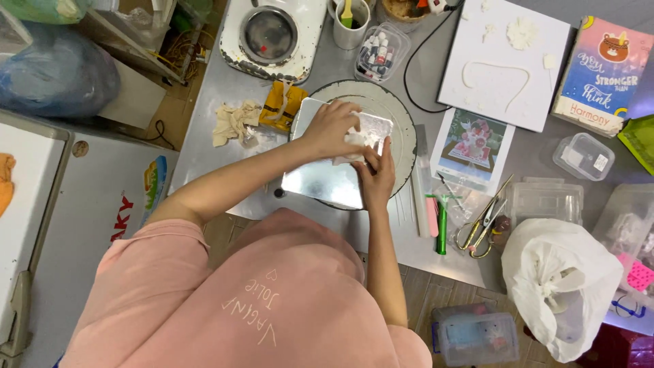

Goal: Kneading and shaping white fondant or sugar paste on a silver square plate at a kitchen station.

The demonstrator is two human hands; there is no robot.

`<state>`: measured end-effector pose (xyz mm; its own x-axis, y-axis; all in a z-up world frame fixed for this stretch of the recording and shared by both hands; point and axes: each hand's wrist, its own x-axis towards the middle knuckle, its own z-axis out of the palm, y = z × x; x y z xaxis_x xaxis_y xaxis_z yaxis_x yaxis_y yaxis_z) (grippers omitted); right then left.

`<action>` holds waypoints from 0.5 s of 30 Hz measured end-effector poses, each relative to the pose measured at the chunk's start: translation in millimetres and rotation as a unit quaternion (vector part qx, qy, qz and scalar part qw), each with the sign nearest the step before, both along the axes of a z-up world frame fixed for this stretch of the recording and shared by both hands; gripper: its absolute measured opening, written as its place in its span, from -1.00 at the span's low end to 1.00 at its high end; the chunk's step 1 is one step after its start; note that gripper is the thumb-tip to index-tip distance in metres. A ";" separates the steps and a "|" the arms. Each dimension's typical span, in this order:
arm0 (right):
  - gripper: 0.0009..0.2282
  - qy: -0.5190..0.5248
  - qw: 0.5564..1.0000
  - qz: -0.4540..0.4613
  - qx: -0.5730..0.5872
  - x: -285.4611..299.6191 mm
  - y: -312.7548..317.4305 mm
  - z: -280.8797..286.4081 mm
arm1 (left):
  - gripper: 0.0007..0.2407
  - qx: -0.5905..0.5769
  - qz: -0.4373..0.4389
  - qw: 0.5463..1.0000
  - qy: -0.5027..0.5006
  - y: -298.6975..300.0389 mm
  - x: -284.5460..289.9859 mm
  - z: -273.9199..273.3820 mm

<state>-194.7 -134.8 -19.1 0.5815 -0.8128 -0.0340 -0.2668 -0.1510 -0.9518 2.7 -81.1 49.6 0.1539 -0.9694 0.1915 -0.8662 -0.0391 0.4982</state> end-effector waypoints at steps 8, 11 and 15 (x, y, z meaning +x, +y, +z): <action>-0.03 -0.056 0.997 -0.051 0.018 -5.2 9.3 7.3 | -0.65 -0.101 0.005 0.995 0.009 -63.4 -51.0 -50.6; -0.16 -0.165 0.984 -0.069 -0.012 -17.2 14.8 -8.4 | -0.59 -0.083 -0.001 0.996 -0.034 -60.8 -54.7 -43.0; -0.35 -0.205 0.974 -0.083 0.044 -15.6 18.3 -19.1 | -0.52 -0.034 -0.076 0.995 -0.061 -70.0 -54.1 -43.1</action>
<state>-210.4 -116.5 -38.2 0.4219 -0.9012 0.0997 0.1254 -0.0509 -0.9908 -51.5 -151.1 6.6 -0.0229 -0.9639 0.2654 -0.9140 0.1277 0.3851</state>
